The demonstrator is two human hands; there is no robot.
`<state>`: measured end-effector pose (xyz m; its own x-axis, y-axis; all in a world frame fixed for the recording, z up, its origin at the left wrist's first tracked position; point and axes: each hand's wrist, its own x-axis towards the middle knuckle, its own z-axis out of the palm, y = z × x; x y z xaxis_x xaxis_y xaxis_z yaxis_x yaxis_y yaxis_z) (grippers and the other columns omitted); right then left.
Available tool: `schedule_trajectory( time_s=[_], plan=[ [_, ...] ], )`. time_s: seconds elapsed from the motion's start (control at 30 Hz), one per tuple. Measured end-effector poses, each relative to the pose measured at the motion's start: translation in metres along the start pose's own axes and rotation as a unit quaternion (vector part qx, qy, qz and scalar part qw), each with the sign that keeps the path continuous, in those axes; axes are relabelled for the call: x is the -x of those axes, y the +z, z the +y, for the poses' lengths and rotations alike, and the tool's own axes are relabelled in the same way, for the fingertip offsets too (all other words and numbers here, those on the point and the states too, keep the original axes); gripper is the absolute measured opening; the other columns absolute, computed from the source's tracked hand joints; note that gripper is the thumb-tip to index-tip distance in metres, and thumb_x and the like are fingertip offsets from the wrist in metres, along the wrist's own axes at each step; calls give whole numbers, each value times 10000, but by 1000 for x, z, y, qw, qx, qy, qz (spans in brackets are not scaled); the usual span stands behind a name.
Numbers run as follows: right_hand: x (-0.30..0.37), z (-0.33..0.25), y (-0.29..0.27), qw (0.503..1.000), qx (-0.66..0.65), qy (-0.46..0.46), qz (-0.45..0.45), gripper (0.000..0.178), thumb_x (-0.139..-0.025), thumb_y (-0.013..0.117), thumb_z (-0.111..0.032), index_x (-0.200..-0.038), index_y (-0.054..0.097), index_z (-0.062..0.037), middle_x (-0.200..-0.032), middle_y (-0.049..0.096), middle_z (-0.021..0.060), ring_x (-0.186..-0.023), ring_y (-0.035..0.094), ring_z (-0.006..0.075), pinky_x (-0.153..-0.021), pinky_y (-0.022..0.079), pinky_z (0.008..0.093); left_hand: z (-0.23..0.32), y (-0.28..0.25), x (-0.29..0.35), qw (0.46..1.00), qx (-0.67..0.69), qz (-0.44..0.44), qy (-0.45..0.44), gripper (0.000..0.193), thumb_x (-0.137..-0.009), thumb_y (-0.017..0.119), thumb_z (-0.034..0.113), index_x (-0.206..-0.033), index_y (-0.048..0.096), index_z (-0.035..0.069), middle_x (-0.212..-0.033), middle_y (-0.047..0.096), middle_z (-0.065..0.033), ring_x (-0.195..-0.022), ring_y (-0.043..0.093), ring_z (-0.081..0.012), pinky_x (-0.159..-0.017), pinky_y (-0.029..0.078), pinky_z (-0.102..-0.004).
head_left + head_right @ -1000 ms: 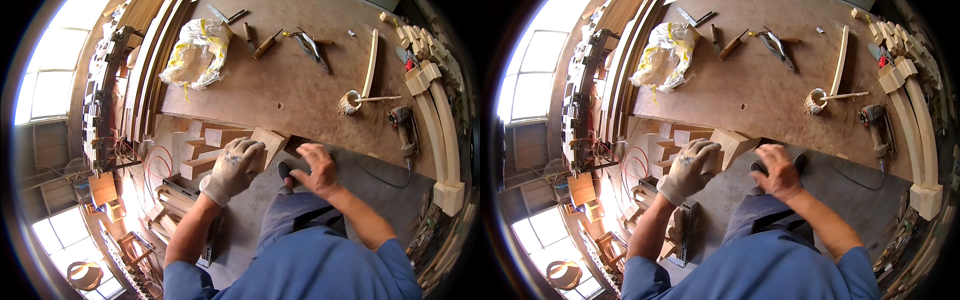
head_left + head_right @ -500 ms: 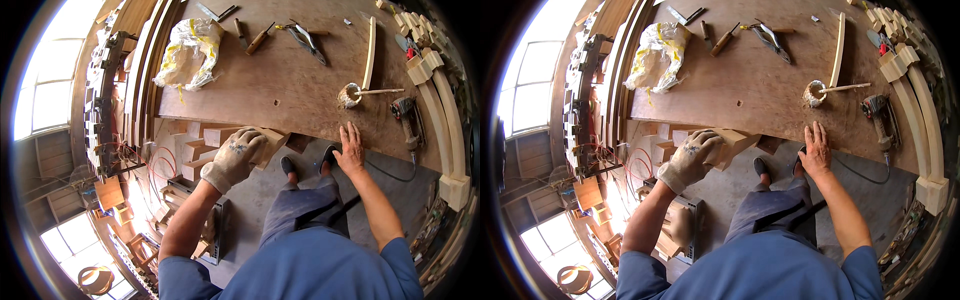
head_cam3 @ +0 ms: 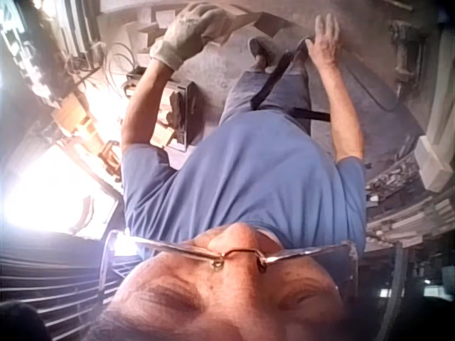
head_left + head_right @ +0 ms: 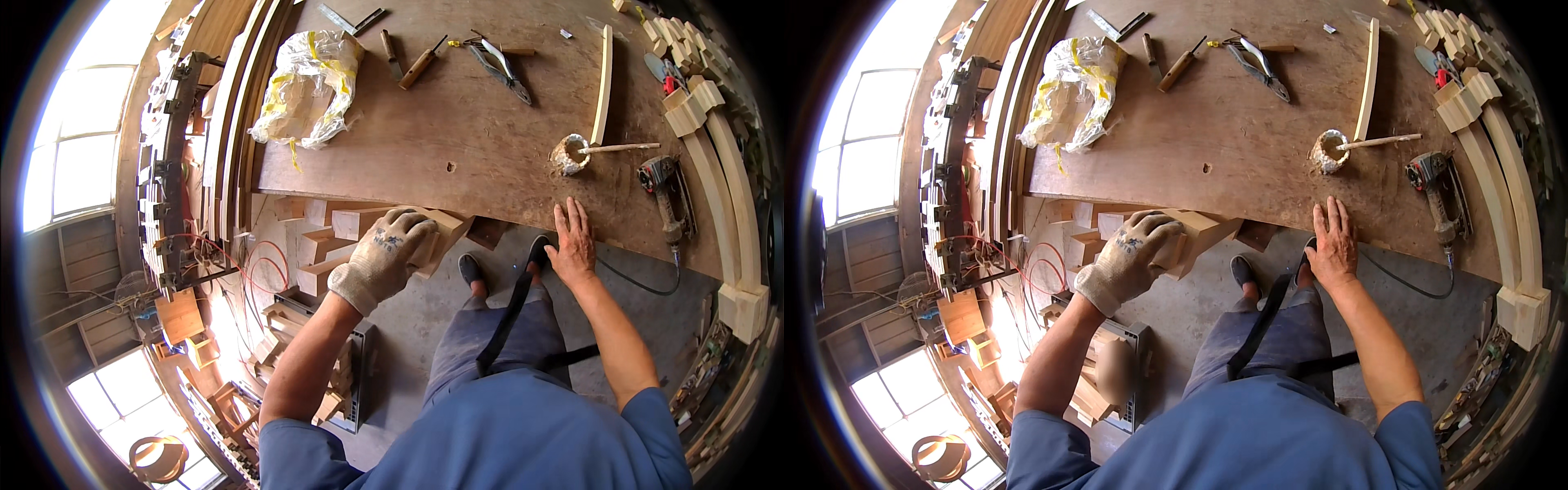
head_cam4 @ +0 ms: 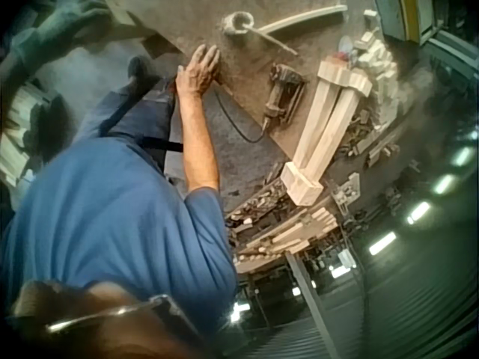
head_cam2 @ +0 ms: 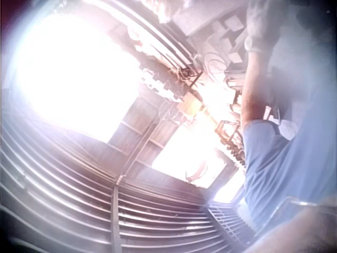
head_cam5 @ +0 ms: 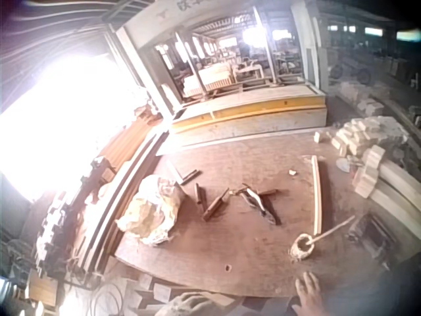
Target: The person uses a nail gun to fasten small wooden blocks on a workbench. They then walk to a drying rack to retrieve larger wooden pieces, which they carry back to the workbench. The person applies glue to the blocks and continues assembling the wooden components.
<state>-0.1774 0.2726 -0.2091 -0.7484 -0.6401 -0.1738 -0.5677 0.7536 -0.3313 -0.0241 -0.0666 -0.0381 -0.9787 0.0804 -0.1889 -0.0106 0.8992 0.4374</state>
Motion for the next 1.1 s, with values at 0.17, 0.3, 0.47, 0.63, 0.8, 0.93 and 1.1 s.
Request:
schedule_trajectory(
  time_s=[0.17,0.3,0.47,0.63,0.8,0.93,1.1],
  plan=[
    [1,-1,-1,1000,3,1,0,943,-767,898,-195,-1585,442,-82,-1688,326,190,-1563,303,378,-1250,328,530,0,0,-1,1000,-11,-5,-1,648,-730,806,3,-1345,632,106,-1365,632,-136,-1323,555,-399,-1139,480,-501],
    [0,-1,0,1000,-1,2,-2,946,-766,901,-200,-1585,441,-86,-1688,326,187,-1564,301,376,-1250,327,530,0,0,0,1000,-15,-15,-3,679,-731,815,0,-1372,620,112,-1396,611,-141,-1346,537,-398,-1152,473,-499],
    [0,0,0,1000,2,1,1,951,-766,907,-211,-1585,438,-91,-1688,326,184,-1564,301,375,-1250,326,529,0,-2,2,1000,5,-20,-10,721,-724,834,5,-1400,598,97,-1445,582,-152,-1395,502,-405,-1175,459,-498],
    [0,-2,-1,1000,10,7,-5,950,-768,909,-218,-1584,440,-92,-1686,328,187,-1563,303,375,-1252,324,518,3,-10,2,999,27,-20,-14,740,-715,855,21,-1402,582,72,-1460,573,-162,-1410,497,-414,-1180,458,-495],
    [0,-2,-2,1000,13,4,-3,946,-773,906,-218,-1585,439,-91,-1685,327,191,-1563,302,376,-1258,319,513,-3,-6,2,1000,2,-24,7,719,-721,856,27,-1386,589,80,-1453,577,-166,-1395,517,-406,-1167,476,-487],
    [0,-3,-3,1000,17,6,-8,950,-778,902,-224,-1592,431,-88,-1685,326,194,-1563,301,376,-1273,304,506,-2,-6,1,999,-8,-39,6,684,-734,840,22,-1373,605,92,-1446,585,-164,-1398,520,-400,-1162,483,-486],
    [0,-2,-1,1000,15,4,-6,944,-781,898,-224,-1592,434,-87,-1685,325,194,-1564,298,374,-1277,298,505,-6,-3,2,999,-25,-37,12,649,-757,815,22,-1373,625,101,-1455,586,-151,-1395,528,-392,-1158,490,-485]
  ],
)
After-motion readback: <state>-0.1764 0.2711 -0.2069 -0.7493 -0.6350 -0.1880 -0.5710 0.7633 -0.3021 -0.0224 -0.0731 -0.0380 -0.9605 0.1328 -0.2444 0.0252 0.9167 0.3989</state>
